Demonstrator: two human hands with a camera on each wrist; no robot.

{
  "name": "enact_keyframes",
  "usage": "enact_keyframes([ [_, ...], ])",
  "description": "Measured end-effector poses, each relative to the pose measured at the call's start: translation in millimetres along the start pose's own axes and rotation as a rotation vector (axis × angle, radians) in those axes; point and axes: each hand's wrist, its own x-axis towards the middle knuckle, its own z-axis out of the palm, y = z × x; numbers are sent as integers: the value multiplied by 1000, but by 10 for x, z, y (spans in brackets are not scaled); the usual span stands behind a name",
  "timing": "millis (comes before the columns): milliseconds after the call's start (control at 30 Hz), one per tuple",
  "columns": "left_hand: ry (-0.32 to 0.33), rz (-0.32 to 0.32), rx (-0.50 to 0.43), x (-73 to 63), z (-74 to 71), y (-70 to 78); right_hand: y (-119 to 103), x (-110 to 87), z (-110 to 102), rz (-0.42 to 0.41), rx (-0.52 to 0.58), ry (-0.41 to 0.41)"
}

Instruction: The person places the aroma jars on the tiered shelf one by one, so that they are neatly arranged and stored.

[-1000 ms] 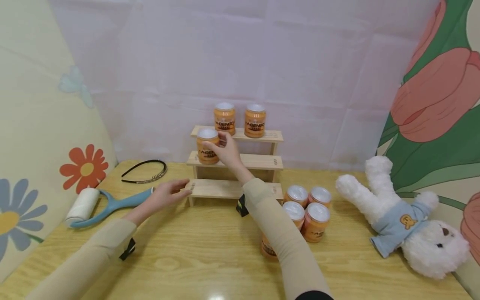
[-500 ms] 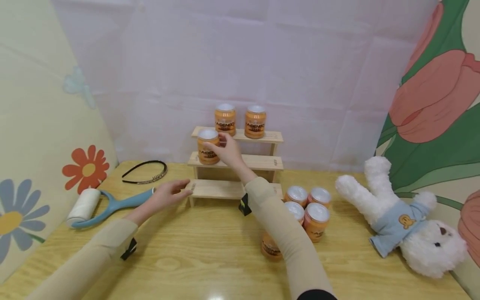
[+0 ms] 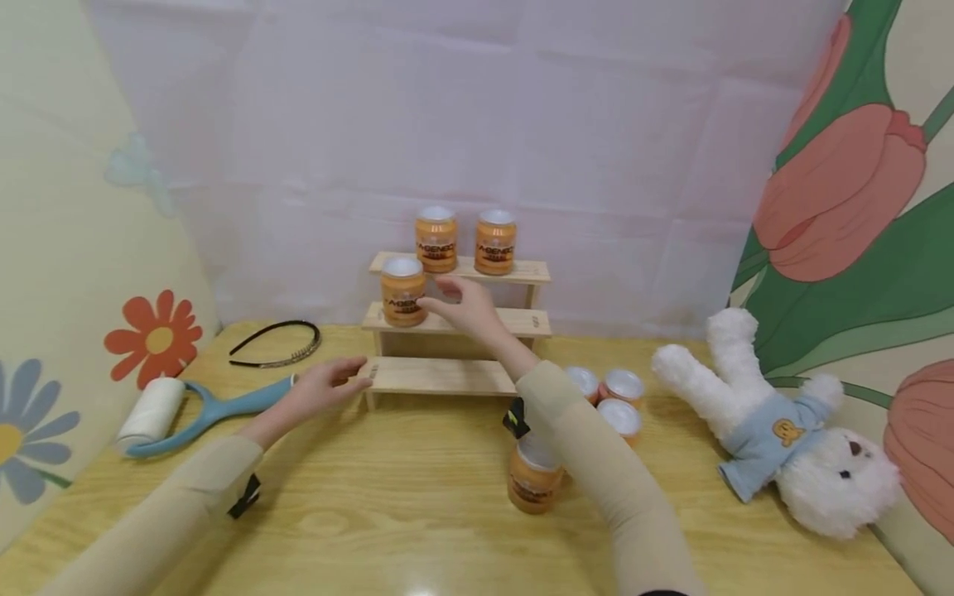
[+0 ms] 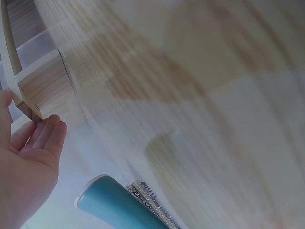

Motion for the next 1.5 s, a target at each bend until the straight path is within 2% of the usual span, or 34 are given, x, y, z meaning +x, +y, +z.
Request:
enact_keyframes([
  [200, 8, 0, -12, 9, -21, -24, 2, -136, -120, -9, -11, -50],
  [433, 9, 8, -11, 18, -29, -38, 28, -306, -266, -4, -41, -67],
  [1033, 5, 15, 10, 7, -15, -53, 174, -995, -708, -3, 54, -146],
  [1200, 0, 10, 15, 11, 4, -55, 262, -1181, -777, 38, 6, -146],
  [1500, -6, 11, -3, 20, -3, -11, 453, -1481, -806, 36, -32, -153],
])
